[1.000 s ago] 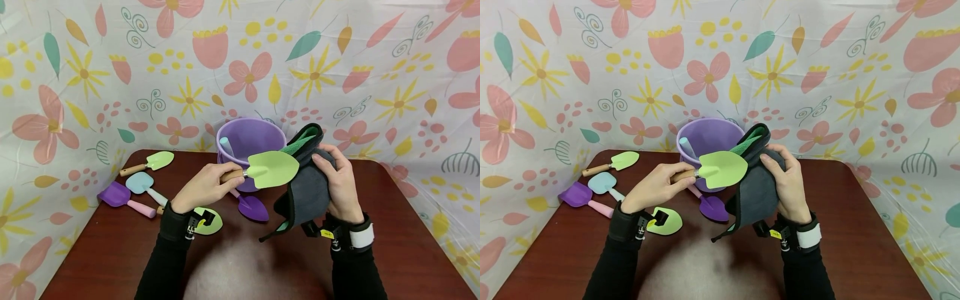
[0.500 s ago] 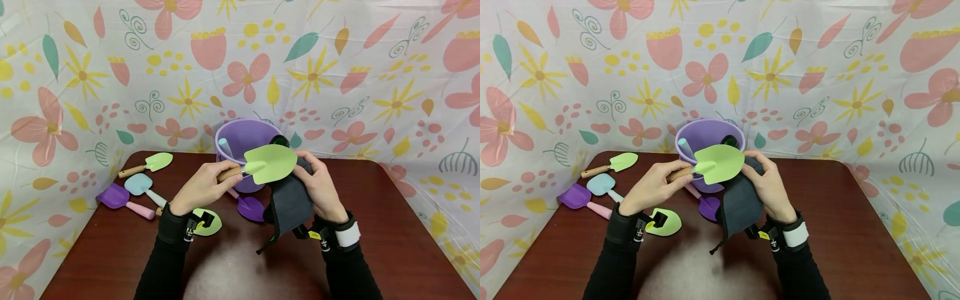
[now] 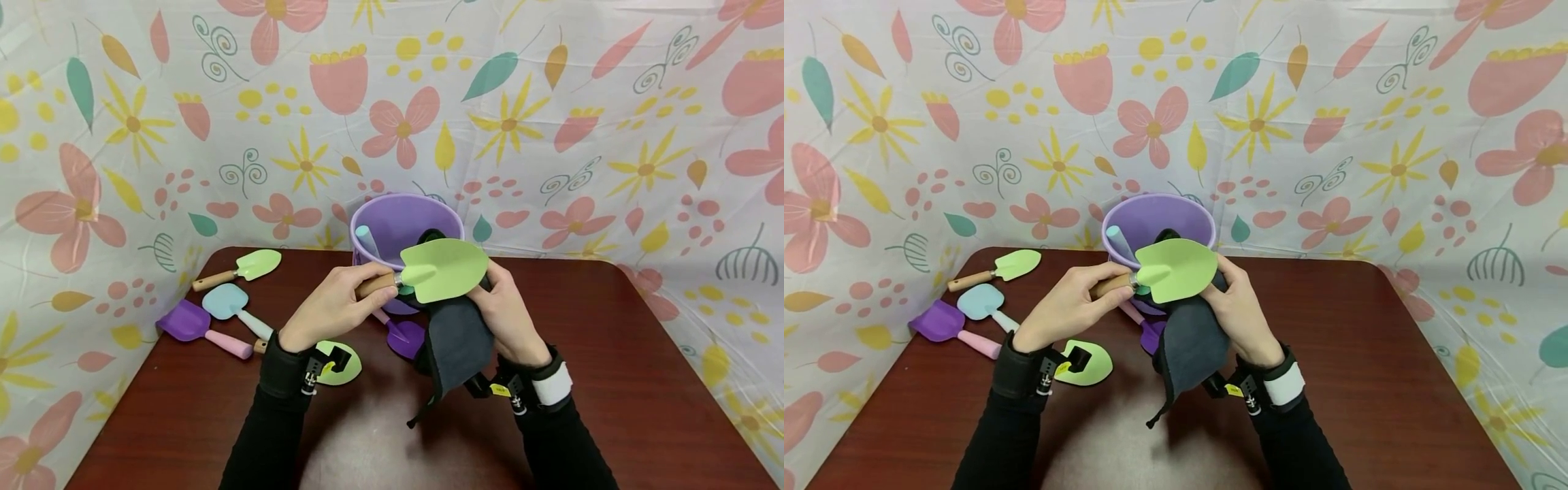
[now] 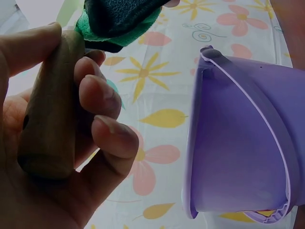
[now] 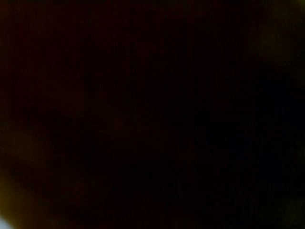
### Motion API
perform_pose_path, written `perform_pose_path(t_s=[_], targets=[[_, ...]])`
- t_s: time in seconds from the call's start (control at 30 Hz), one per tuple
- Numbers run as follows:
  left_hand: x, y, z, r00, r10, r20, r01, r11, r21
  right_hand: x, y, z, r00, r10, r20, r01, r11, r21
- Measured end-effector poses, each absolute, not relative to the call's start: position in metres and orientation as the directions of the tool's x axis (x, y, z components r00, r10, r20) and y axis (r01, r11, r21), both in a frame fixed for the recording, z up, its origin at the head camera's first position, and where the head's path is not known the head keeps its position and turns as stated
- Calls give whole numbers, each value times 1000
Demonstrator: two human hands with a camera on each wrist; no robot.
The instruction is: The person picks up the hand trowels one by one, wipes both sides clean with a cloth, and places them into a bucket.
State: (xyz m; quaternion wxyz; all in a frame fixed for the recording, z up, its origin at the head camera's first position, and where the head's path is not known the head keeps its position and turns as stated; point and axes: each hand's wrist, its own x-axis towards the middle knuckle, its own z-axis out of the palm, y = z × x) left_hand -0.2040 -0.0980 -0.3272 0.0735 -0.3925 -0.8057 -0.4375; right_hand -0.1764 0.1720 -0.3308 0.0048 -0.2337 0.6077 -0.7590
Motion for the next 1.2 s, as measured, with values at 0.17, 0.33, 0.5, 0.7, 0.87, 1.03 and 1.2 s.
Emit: perform_pose_path(t_s=[0.17,0.33,0.5,0.7,0.87,1.03,1.2], targets=[[-206,-97,-330,-676,592,440,690,297,660,-178,178,-327,-900,-227,372,-303,-289,-908],[-207,-96,-331,-674,608,419,683,296,668,-178,184,-323,-910,-177,376,-313,-303,-900],[-208,-96,-333,-682,618,391,643,251,723,-176,188,-319,-910,-139,390,-327,-336,-883],[-210,-97,-334,-684,619,387,658,294,693,-174,194,-317,-913,-78,400,-347,-364,-865],[-209,-96,-333,-682,619,390,676,330,659,-175,194,-317,-915,44,400,-391,-342,-855],[-209,-95,-332,-679,629,378,681,347,645,-180,193,-318,-912,123,390,-409,-310,-858],[-208,-94,-331,-662,643,385,688,317,653,-183,192,-321,-914,119,389,-406,-309,-860]])
